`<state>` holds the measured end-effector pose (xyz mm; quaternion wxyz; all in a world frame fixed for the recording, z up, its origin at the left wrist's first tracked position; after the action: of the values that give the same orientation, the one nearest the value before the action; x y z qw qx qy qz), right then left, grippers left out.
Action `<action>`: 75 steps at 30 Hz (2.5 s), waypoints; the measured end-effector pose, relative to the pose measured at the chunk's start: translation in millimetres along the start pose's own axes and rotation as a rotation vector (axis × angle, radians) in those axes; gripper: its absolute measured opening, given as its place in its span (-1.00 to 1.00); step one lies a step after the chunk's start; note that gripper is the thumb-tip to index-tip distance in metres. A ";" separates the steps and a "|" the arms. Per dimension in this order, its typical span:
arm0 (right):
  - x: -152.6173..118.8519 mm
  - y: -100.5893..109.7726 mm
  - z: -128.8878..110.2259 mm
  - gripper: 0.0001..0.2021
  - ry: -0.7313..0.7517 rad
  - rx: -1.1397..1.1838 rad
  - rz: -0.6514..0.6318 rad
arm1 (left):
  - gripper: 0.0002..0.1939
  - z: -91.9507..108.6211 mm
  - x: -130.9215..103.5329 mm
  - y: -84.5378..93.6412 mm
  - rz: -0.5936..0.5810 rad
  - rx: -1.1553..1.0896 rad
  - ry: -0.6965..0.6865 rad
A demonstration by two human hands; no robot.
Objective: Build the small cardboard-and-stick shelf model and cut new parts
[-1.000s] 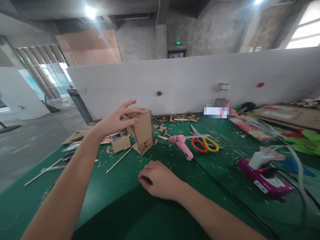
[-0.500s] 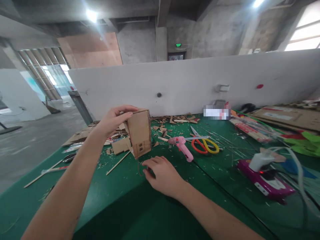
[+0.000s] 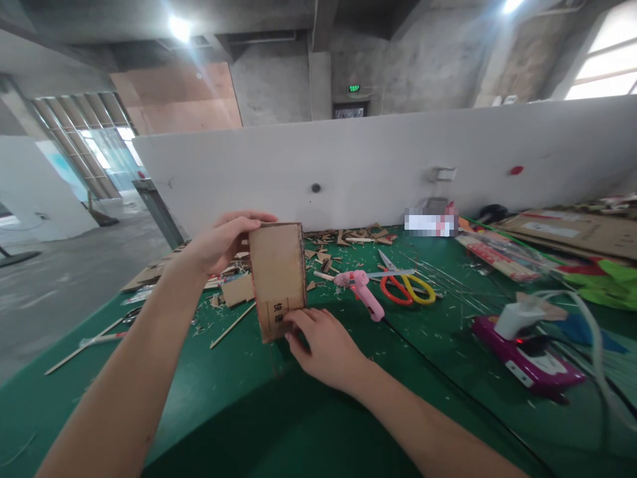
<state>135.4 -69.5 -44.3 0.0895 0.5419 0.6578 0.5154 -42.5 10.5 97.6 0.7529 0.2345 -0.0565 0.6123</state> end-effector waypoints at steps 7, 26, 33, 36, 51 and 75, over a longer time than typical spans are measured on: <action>1.3 4.5 1.1 -0.83 -0.035 -0.094 -0.016 | -0.68 -0.2 -0.9 -0.2 -0.038 0.002 -0.043; -2.0 64.5 0.8 -0.68 -0.401 -0.578 -0.255 | -0.54 -2.8 -3.5 7.5 -0.151 0.015 -0.010; 2.2 98.4 52.5 -0.52 -0.709 -0.657 -0.348 | -0.43 -3.3 -5.6 6.9 -0.255 0.015 -0.049; 10.9 80.7 79.5 -0.50 -0.698 -0.613 -0.229 | -0.47 -4.6 -4.3 5.9 -0.264 0.025 -0.078; 24.8 96.3 31.4 -0.67 -0.311 0.747 0.229 | -0.58 10.2 -10.9 -1.7 -0.281 0.216 -0.160; 33.1 97.7 22.4 -0.74 -0.270 0.303 0.287 | -0.61 14.8 -12.3 -8.1 -0.316 0.295 -0.238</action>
<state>198.0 -41.4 35.9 0.0203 0.7009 0.6259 0.3413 -34.8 -7.9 103.9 0.7850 0.4184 -0.0176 0.4565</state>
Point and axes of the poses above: each hand's wrist, its own x-axis towards the middle knuckle, its own y-axis out of the back of the hand, z = x × y, the point moved 2 cm from there along x, towards the middle knuckle, and after that the axes turned 8 degrees about -y, right-handed, at the moved point
